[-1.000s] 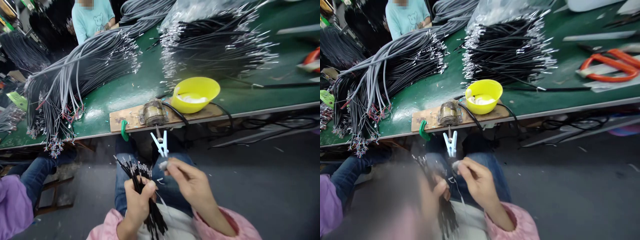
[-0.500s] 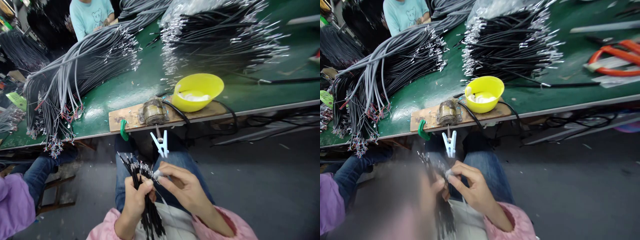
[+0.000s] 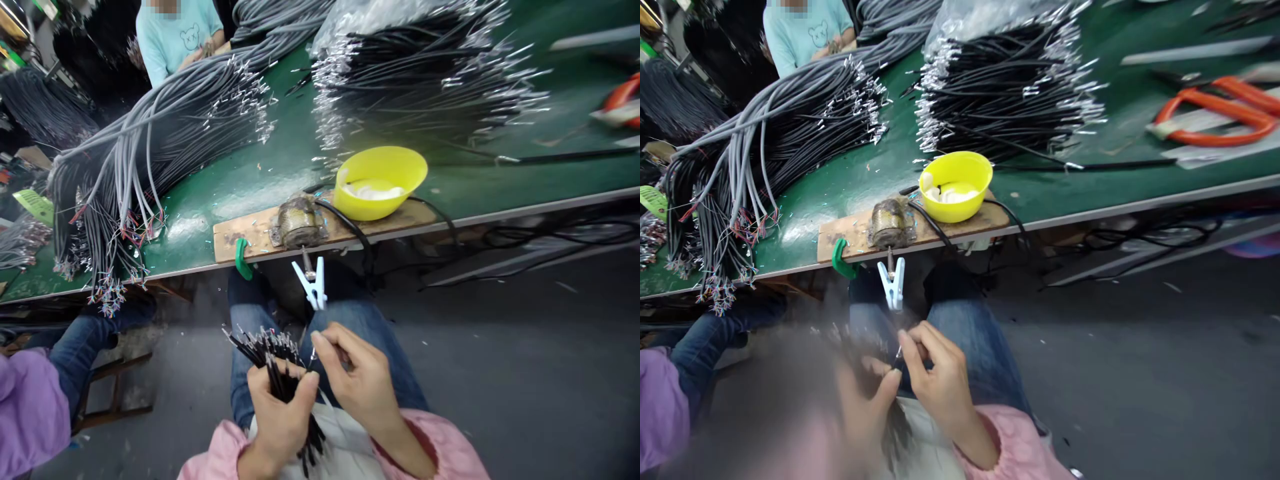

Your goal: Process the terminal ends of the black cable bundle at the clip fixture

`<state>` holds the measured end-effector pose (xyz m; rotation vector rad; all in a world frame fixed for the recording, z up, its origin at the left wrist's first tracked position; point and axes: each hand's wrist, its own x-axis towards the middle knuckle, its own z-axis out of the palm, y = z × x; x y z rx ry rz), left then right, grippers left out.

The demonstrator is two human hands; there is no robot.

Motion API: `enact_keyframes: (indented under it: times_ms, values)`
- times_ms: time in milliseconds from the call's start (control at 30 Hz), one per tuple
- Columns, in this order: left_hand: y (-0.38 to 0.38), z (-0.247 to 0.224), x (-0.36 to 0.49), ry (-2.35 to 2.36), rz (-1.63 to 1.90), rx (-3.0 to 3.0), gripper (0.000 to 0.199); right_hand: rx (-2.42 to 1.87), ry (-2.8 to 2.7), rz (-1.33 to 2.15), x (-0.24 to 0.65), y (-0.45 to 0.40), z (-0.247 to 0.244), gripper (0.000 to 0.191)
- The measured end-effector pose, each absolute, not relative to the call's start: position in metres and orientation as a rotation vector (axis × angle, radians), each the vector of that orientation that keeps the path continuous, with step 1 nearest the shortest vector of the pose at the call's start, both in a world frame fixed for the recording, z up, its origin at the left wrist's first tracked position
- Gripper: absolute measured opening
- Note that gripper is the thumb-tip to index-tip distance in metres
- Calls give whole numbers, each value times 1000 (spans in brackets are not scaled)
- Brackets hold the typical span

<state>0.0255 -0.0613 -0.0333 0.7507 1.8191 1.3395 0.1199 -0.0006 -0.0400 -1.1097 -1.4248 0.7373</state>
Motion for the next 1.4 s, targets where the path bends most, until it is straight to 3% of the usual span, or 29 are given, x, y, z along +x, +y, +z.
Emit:
enact_keyframes:
  times_ms: [100, 333, 500, 667, 933, 1167, 1400]
  values:
    - [-58, -33, 28, 1825, 1414, 725, 20, -1181, -1346, 717, 125, 3, -43, 25]
    - [-44, -15, 25, 1864, 1283, 885, 27, -917, -1448, 1238, 127, 4, -40, 25]
    - [-41, -8, 27, 1851, 1243, 846, 27, -1006, -1439, 836, 115, -6, -37, 30]
    - [-39, -9, 29, 1820, 1241, 799, 31, -959, -1510, 410, 112, -10, -39, 22]
    - [-32, -14, 26, 1500, 1297, 627, 44, -848, -1366, 629, 119, -4, -39, 23]
    - [-30, -7, 26, 1651, 1287, 776, 44, -921, -1307, 997, 124, -1, -37, 10]
    - [-25, -4, 32, 1518, 1258, 788, 45, -989, -1344, 462, 116, -8, -37, 18]
